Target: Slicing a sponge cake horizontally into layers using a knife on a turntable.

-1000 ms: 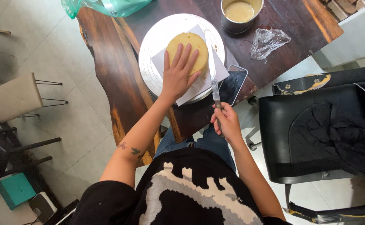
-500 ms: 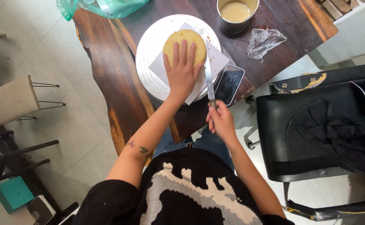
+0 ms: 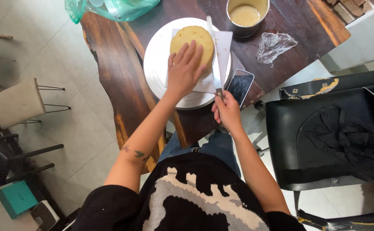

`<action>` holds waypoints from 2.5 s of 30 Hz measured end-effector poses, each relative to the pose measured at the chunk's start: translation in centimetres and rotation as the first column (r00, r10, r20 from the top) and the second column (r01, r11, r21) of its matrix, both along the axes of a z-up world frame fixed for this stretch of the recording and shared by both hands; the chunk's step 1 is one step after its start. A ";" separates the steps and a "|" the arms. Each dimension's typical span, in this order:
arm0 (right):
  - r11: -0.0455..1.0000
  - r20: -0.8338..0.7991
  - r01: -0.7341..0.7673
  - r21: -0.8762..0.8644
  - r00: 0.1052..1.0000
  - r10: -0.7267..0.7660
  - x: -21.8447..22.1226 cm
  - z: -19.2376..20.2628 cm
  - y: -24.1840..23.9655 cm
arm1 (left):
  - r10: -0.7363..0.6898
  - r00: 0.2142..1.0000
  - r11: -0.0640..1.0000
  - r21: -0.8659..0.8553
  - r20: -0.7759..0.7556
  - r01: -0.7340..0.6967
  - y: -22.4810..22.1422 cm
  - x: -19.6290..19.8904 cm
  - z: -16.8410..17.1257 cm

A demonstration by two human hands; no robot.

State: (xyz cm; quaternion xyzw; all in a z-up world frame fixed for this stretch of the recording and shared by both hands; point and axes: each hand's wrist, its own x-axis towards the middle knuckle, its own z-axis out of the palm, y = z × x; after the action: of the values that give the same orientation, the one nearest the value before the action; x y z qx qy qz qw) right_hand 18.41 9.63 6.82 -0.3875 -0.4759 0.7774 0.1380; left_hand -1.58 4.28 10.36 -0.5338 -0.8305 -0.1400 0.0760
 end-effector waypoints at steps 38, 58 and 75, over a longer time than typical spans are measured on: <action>0.988 0.121 -0.147 0.054 0.983 0.139 -0.8 2.6 -1.2 | -0.193 0.981 0.956 -0.220 0.030 0.195 -2.6 -6.3 -0.2; 0.977 0.064 -0.208 0.048 0.977 0.205 1.2 0.4 -4.0 | 0.284 0.940 0.956 -0.014 -0.191 -0.292 -0.1 -2.1 -4.4; 0.945 0.126 -0.244 0.218 0.967 0.221 -0.7 -1.1 -2.9 | -0.139 0.990 0.985 -0.105 -0.023 0.136 -7.1 -8.5 -3.2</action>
State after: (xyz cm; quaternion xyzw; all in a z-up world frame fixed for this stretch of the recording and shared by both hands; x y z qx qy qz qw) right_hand 17.73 6.75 5.67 -0.3483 -0.6121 0.7069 0.0656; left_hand -10.10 -2.81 7.13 -0.5951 -0.7965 -0.0939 0.0510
